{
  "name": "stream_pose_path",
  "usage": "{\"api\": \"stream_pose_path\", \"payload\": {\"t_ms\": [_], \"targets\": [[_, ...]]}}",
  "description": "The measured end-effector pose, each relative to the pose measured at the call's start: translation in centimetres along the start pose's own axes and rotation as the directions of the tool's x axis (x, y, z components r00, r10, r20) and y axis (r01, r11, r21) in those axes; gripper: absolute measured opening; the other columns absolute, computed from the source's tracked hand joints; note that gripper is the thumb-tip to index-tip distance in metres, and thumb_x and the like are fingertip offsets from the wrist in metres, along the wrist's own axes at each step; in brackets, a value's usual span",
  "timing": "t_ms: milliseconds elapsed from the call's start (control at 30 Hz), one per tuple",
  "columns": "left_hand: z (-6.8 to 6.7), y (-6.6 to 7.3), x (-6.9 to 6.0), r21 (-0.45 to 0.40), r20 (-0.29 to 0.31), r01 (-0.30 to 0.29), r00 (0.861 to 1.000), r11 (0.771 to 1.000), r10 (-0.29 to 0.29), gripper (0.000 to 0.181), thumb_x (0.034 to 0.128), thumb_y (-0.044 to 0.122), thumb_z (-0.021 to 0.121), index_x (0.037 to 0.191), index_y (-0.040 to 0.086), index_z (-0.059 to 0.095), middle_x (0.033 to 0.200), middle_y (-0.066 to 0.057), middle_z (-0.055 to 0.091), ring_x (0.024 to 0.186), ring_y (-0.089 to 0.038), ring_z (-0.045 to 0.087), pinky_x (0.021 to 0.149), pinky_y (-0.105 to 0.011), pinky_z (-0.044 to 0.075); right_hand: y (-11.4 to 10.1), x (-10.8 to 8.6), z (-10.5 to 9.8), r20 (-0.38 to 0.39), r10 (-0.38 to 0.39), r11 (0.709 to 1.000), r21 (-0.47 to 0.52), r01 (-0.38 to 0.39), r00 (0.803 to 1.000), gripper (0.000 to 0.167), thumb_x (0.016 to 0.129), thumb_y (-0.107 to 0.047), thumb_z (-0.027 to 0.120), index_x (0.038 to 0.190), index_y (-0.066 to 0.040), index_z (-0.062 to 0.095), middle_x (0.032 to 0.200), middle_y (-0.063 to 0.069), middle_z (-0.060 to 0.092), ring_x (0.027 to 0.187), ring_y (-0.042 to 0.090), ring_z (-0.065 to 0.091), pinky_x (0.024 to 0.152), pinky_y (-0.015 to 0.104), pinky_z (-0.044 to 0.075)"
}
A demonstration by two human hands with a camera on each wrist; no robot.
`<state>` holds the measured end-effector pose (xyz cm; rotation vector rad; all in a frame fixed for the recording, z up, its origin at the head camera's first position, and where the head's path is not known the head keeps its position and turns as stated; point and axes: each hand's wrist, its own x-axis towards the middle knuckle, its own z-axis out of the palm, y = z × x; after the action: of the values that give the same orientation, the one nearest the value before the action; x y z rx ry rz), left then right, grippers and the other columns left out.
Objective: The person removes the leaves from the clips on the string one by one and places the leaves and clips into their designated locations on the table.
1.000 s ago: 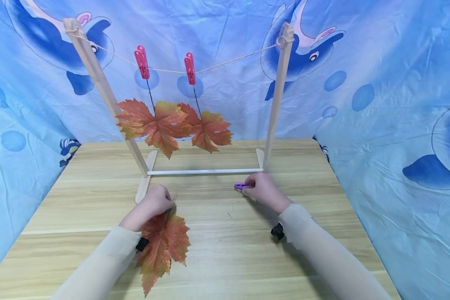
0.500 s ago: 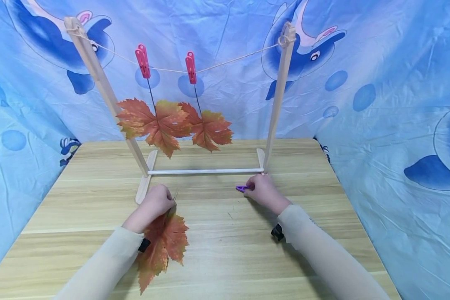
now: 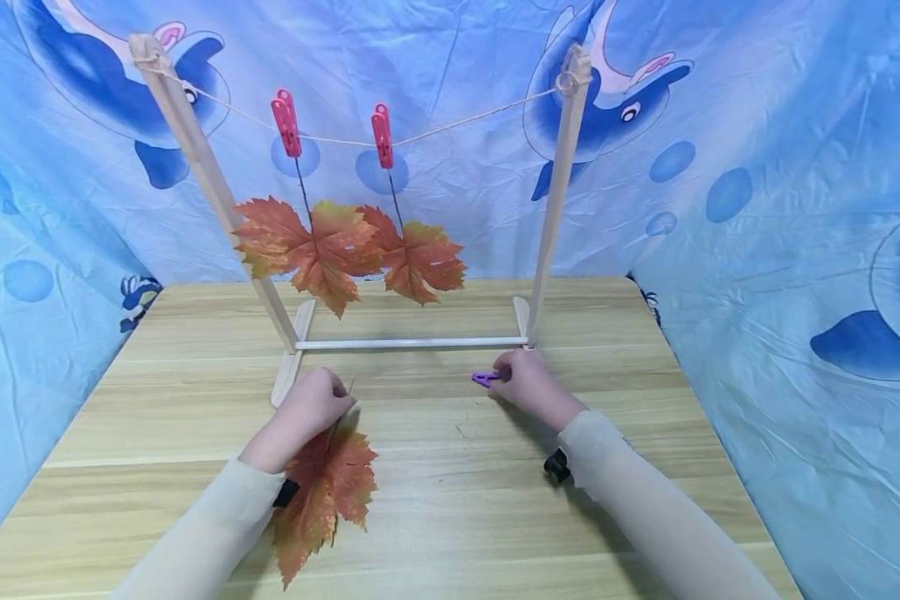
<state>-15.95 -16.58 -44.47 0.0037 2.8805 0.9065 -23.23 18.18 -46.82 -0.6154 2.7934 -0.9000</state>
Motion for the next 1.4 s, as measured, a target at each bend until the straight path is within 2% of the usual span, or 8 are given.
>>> {"api": "stream_pose_path", "payload": {"t_ms": [100, 200, 333, 567, 900, 1000, 1233, 1400], "targets": [[-0.4, 0.3, 0.0, -0.034, -0.028, -0.061, 0.998, 0.998, 0.06, 0.028, 0.0877, 0.006, 0.071, 0.06, 0.006, 0.064, 0.057, 0.001, 0.054, 0.052, -0.014, 0.05, 0.053, -0.033, 0.047, -0.4, -0.1, -0.5, -0.008, -0.001, 0.999, 0.05, 0.001, 1.0, 0.034, 0.083, -0.01, 0.086, 0.109, 0.006, 0.073, 0.098, 0.013, 0.073, 0.09, 0.026, 0.068, 0.083, 0.043, 0.055], [-0.9, 0.7, 0.0, -0.068, -0.073, -0.131, 0.989, 0.989, 0.126, 0.01, 0.0885, 0.007, 0.074, 0.085, -0.002, 0.077, 0.079, -0.008, 0.07, 0.072, -0.021, 0.065, 0.068, -0.041, 0.055, -1.1, -0.2, -1.1, -0.027, -0.013, 0.997, 0.081, 0.015, 1.0, 0.036, 0.086, -0.008, 0.081, 0.116, 0.01, 0.07, 0.107, 0.021, 0.071, 0.098, 0.033, 0.068, 0.087, 0.047, 0.054], [-1.6, 1.4, -0.2, -0.136, -0.106, -0.189, 0.979, 0.972, 0.176, 0.018, 0.0898, 0.008, 0.074, 0.101, -0.006, 0.077, 0.092, -0.011, 0.074, 0.086, -0.025, 0.069, 0.078, -0.043, 0.056, -2.3, -0.6, -2.2, -0.064, -0.021, 0.992, 0.119, 0.029, 0.998, 0.036, 0.089, -0.007, 0.079, 0.119, 0.011, 0.069, 0.112, 0.025, 0.069, 0.101, 0.037, 0.067, 0.087, 0.048, 0.054], [-3.1, 2.4, -0.8, -0.331, -0.106, -0.221, 0.975, 0.917, 0.197, 0.016, 0.0924, 0.009, 0.074, 0.103, -0.002, 0.078, 0.092, -0.007, 0.074, 0.084, -0.021, 0.068, 0.073, -0.037, 0.055, -5.2, -1.0, -4.5, -0.146, -0.025, 0.983, 0.177, 0.051, 0.989, 0.035, 0.087, -0.011, 0.082, 0.117, 0.004, 0.073, 0.108, 0.016, 0.073, 0.098, 0.03, 0.069, 0.085, 0.044, 0.055], [-6.1, 4.7, -1.2, -0.352, -0.174, -0.308, 0.95, 0.884, 0.261, 0.016, 0.0924, 0.01, 0.076, 0.105, 0.001, 0.078, 0.095, -0.006, 0.074, 0.085, -0.019, 0.07, 0.074, -0.037, 0.057, -8.5, -1.9, -7.9, -0.205, -0.074, 0.971, 0.208, 0.117, 0.976, 0.036, 0.087, -0.015, 0.084, 0.119, -0.001, 0.074, 0.112, 0.009, 0.073, 0.1, 0.024, 0.069, 0.084, 0.04, 0.056], [-6.9, 5.4, -1.4, -0.376, -0.184, -0.312, 0.948, 0.872, 0.26, 0.018, 0.0928, 0.012, 0.077, 0.108, 0.001, 0.077, 0.097, -0.006, 0.075, 0.087, -0.019, 0.07, 0.075, -0.035, 0.057, -9.4, -2.1, -8.8, -0.215, -0.085, 0.97, 0.205, 0.13, 0.973, 0.035, 0.088, -0.017, 0.083, 0.119, -0.003, 0.074, 0.113, 0.007, 0.073, 0.1, 0.023, 0.068, 0.084, 0.04, 0.055], [-8.1, 7.0, -1.9, -0.42, -0.204, -0.324, 0.944, 0.848, 0.26, 0.02, 0.0944, 0.014, 0.075, 0.111, 0.003, 0.077, 0.101, -0.005, 0.075, 0.088, -0.019, 0.07, 0.073, -0.03, 0.056, -11.2, -2.0, -10.7, -0.255, -0.143, 0.959, 0.204, 0.197, 0.956, 0.037, 0.09, -0.02, 0.082, 0.122, -0.005, 0.073, 0.115, 0.007, 0.072, 0.103, 0.026, 0.067, 0.088, 0.042, 0.053], [-8.7, 8.0, -1.8, -0.403, -0.248, -0.368, 0.925, 0.838, 0.287, 0.019, 0.0947, 0.016, 0.075, 0.11, 0.005, 0.078, 0.097, -0.003, 0.075, 0.084, -0.018, 0.069, 0.069, -0.031, 0.055, -12.7, -1.8, -12.1, -0.294, -0.167, 0.952, 0.2, 0.231, 0.941, 0.035, 0.089, -0.018, 0.082, 0.121, -0.006, 0.074, 0.114, 0.007, 0.072, 0.103, 0.025, 0.067, 0.088, 0.042, 0.053]]}}
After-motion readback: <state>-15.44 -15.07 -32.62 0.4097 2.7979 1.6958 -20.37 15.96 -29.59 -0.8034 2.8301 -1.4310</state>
